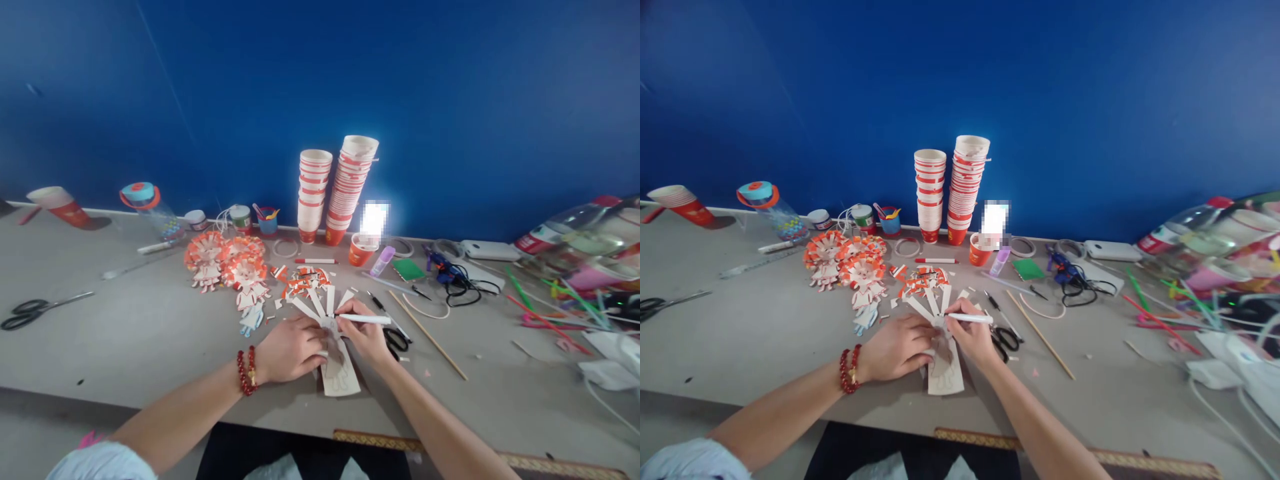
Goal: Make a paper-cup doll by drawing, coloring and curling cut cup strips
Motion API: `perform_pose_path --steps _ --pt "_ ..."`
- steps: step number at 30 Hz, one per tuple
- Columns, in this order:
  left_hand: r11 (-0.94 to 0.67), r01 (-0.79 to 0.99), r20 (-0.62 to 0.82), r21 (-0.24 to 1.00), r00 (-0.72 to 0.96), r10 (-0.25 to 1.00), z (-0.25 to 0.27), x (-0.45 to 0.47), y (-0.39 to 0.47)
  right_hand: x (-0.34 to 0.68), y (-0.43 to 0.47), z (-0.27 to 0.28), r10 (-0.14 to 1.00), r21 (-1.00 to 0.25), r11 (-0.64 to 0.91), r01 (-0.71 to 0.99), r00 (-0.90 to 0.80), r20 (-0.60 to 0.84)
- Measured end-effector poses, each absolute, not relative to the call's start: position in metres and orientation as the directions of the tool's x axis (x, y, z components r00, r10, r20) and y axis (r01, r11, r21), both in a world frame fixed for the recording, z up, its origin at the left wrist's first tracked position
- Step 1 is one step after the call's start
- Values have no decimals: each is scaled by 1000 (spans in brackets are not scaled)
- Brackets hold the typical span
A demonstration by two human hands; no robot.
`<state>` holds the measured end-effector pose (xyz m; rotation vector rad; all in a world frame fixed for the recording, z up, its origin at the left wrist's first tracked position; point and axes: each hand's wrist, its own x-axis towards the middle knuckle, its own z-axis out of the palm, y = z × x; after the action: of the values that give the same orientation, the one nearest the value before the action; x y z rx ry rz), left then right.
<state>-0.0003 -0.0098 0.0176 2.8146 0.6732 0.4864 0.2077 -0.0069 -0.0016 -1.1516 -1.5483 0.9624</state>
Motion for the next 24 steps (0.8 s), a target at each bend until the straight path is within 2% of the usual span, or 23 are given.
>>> perform_pose_path --steps 5,24 --pt "-866 430 242 253 839 487 18 1 -12 210 -10 -12 944 -897 329 296 -120 306" --pt "-859 453 216 239 838 501 21 2 -15 205 -11 -8 956 -879 289 380 -152 249"
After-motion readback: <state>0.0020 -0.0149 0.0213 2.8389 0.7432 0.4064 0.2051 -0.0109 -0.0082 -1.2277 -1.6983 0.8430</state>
